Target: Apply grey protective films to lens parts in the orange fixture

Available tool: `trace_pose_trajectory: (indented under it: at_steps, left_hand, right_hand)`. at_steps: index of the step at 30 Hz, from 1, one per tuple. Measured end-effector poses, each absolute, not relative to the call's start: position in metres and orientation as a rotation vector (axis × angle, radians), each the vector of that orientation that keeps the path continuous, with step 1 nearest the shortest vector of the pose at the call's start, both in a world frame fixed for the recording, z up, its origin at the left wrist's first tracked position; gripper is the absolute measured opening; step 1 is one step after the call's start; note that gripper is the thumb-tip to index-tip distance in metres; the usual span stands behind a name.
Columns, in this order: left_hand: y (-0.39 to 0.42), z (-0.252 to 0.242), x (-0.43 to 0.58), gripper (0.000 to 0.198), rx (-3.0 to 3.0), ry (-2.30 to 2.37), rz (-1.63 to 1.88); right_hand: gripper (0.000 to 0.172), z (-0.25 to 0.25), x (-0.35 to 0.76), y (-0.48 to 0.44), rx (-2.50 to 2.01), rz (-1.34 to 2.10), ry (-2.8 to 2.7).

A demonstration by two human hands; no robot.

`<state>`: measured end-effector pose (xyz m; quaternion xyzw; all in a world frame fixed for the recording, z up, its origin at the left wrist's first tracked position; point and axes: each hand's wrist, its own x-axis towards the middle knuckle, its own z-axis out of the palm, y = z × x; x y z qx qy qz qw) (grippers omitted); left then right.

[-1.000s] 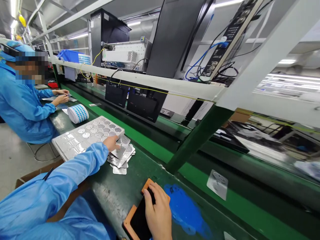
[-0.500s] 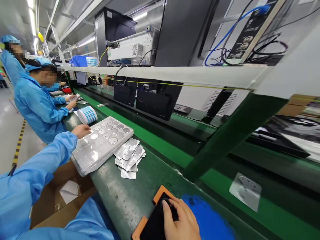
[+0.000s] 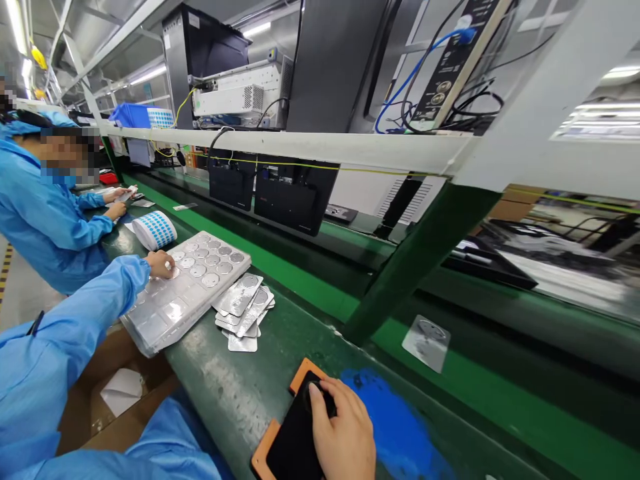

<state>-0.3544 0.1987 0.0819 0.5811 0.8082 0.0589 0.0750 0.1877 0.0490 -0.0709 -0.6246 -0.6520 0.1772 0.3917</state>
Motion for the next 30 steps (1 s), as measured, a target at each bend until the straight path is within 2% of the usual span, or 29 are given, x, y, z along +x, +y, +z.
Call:
trace_pose_trajectory:
  at_steps: [3, 6, 8, 10, 12, 14, 17, 19, 23, 30]
  left_hand:
    - [0.191, 0.096, -0.340, 0.029, 1.746, 2.320, 0.296]
    - [0.165, 0.097, -0.279, 0.025, 1.822, 2.019, 0.568]
    - [0.134, 0.084, -0.213, 0.029, 1.740, 1.461, 0.957]
    - [0.094, 0.061, -0.140, 0.027, 1.597, 1.111, 1.007]
    - [0.060, 0.034, -0.077, 0.021, 1.478, 0.927, 0.928]
    - [0.043, 0.007, -0.033, 0.020, 1.445, 0.923, 0.917]
    - [0.045, -0.024, -0.010, 0.018, 1.685, 1.124, 0.923]
    - [0.051, -0.036, -0.012, 0.014, 1.834, 1.197, 0.927]
    - [0.054, -0.043, -0.017, 0.014, 1.956, 1.184, 0.962]
    - [0.048, -0.040, -0.015, 0.010, 2.024, 1.146, 0.996]
  right_hand:
    - [0.036, -0.063, 0.185, 0.047, -1.561, 0.405, -1.623]
    - [0.032, -0.034, 0.167, 0.028, -1.456, 0.330, -1.609]
    - [0.034, -0.009, 0.148, 0.012, -1.339, 0.439, -1.687]
    - [0.041, 0.011, 0.132, -0.001, -1.222, 0.659, -1.737]
    - [0.029, 0.019, 0.130, -0.008, -1.218, 0.700, -1.642]
    - [0.019, 0.013, 0.144, -0.008, -1.324, 0.478, -1.567]
    - [0.021, -0.010, 0.179, 0.006, -1.469, 0.006, -1.737]
    - [0.023, -0.026, 0.193, 0.018, -1.498, -0.128, -1.965]
    - [0.022, -0.043, 0.189, 0.023, -1.519, -0.078, -2.180]
    - [0.024, -0.038, 0.184, 0.005, -1.495, 0.125, -2.209]
